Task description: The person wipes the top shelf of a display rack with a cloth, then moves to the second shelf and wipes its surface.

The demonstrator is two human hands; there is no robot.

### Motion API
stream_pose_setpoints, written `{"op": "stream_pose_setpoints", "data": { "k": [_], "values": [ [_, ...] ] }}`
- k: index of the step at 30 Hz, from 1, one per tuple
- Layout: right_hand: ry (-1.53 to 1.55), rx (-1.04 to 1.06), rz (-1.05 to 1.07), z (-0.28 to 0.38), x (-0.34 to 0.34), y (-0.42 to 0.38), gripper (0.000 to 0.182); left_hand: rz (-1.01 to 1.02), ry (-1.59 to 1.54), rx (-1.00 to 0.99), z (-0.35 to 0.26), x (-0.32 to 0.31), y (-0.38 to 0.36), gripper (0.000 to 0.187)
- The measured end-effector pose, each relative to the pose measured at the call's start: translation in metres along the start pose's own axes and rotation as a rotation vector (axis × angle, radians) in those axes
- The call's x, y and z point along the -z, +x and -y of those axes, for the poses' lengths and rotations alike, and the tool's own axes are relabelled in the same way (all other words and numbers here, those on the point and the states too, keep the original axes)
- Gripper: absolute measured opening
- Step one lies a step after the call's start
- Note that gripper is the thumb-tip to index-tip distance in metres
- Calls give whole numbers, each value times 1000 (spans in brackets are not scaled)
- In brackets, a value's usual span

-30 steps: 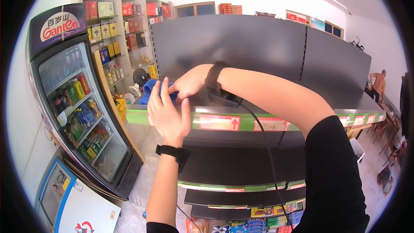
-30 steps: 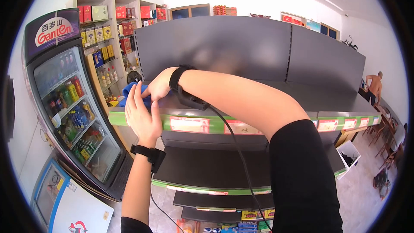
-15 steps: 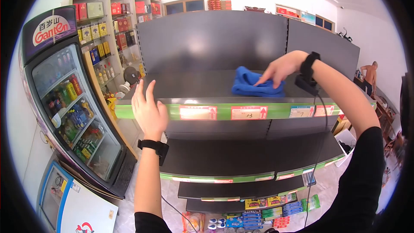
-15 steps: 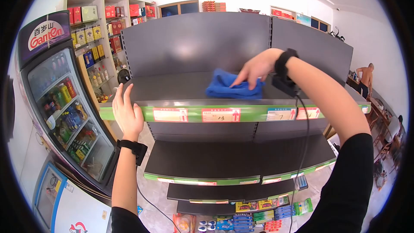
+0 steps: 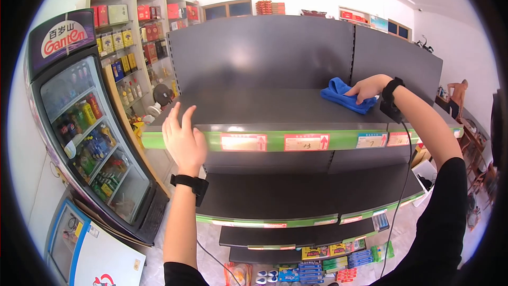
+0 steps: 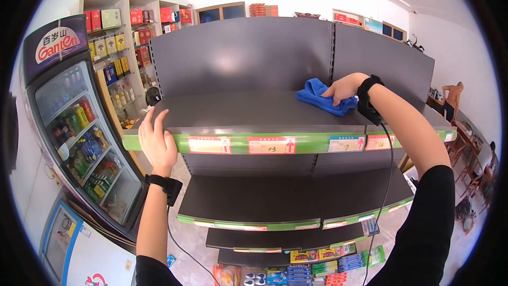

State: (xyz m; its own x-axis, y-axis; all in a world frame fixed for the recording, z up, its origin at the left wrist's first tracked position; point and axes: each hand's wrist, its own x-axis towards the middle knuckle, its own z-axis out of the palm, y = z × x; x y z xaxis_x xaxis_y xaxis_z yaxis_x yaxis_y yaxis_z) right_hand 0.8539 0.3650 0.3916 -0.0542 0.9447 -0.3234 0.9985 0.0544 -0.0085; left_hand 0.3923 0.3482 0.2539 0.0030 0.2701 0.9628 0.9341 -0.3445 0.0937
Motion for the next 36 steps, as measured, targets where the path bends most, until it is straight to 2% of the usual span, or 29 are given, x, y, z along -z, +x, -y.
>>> {"op": "stream_pose_setpoints", "data": {
  "k": [5,8,9,12,19,26,32,36],
  "values": [
    [-55,87,-40,46,7,31,66,-29,-19,-43,1,0,1,40],
    [124,111,1,82,11,46,66,-19,-7,-54,2,1,1,40],
    [57,244,-7,90,12,60,67,-33,-14,-63,2,1,2,37],
    [-57,410,-12,117,19,92,67,-16,-30,-57,2,1,2,36],
    [-269,536,-5,236,42,130,69,-9,-85,-35,3,0,3,31],
    [-239,643,10,338,52,170,66,-19,-122,-4,5,-1,2,30],
    [-308,671,-17,400,58,173,64,-72,-164,-2,5,-6,2,28],
    [-314,781,-77,418,53,189,65,-84,-161,-8,7,-8,1,27]
  ]
}}
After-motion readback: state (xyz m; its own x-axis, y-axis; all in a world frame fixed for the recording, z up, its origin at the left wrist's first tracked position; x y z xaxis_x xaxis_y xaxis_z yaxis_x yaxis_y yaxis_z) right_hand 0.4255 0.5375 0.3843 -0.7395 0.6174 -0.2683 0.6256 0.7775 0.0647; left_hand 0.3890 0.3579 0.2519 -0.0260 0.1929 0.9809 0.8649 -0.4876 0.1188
